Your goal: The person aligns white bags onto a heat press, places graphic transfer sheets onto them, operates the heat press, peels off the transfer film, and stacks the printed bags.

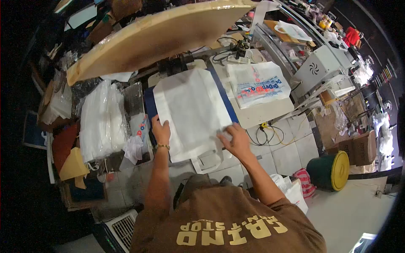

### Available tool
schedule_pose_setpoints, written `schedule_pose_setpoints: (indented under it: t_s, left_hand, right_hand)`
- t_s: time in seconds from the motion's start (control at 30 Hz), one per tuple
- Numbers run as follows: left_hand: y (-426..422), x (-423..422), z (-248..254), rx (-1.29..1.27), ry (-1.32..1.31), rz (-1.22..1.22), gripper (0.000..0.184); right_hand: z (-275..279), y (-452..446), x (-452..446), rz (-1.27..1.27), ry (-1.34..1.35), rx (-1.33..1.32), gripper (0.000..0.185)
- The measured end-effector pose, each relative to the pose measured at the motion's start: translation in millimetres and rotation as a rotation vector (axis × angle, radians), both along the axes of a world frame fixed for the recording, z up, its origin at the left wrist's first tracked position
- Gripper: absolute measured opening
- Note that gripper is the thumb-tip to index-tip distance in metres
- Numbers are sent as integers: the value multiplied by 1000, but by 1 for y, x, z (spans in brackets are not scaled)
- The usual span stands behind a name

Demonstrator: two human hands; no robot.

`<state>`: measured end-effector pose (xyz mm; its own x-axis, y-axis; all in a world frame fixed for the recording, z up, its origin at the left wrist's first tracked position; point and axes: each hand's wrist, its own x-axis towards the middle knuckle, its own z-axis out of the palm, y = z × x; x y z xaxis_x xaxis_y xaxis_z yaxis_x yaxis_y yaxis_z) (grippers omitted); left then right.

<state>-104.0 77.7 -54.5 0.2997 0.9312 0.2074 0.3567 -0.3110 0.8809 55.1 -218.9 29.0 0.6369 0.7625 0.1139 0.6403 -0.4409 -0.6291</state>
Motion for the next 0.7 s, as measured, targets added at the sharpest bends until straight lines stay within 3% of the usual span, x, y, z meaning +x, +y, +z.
schedule_pose_setpoints:
  t_s: [0.03, 0.1, 0.17, 0.23, 0.3, 0.4, 0.43, 0.5, 0.57, 0.63, 0.7]
  left_hand:
    - [-1, 0, -1, 6, -7, -5, 45]
    - [-5, 0, -4, 46, -72, 15, 46]
    - [-8, 0, 12, 34, -21, 13, 49]
    - [-2, -1, 5, 326, 346, 32, 53]
    - [-3, -4, 14, 280, 349, 8, 59]
    - [-19, -2, 58, 65, 648, -42, 71]
    - [-25, -2, 72, 75, 647, -37, 71]
    - [-35, 1, 101, 188, 897, -110, 75]
    - [-32, 7, 155, 180, 935, -254, 84]
    - [-31, 12, 230, 148, 643, -987, 94]
    - [-51, 17, 320, 256, 568, -1307, 99]
  right_hand:
    - [0, 18, 6, -5, -7, 6, 44]
    - [-11, 56, 11, 241, -424, 103, 62]
    - [-15, 78, 5, 244, -439, 38, 70]
    - [-20, 87, 3, 250, -454, -25, 79]
    - [-27, 87, 1, 225, -450, -77, 81]
    - [-33, 85, 2, 243, -444, -82, 84]
    - [-31, 86, 3, 244, -436, -108, 86]
    - [-24, 86, 6, 258, -426, -130, 88]
    - [-21, 84, 4, 265, -411, -153, 90]
    - [-19, 85, 1, 249, -412, -160, 91]
    - [-19, 82, 3, 252, -399, -162, 92]
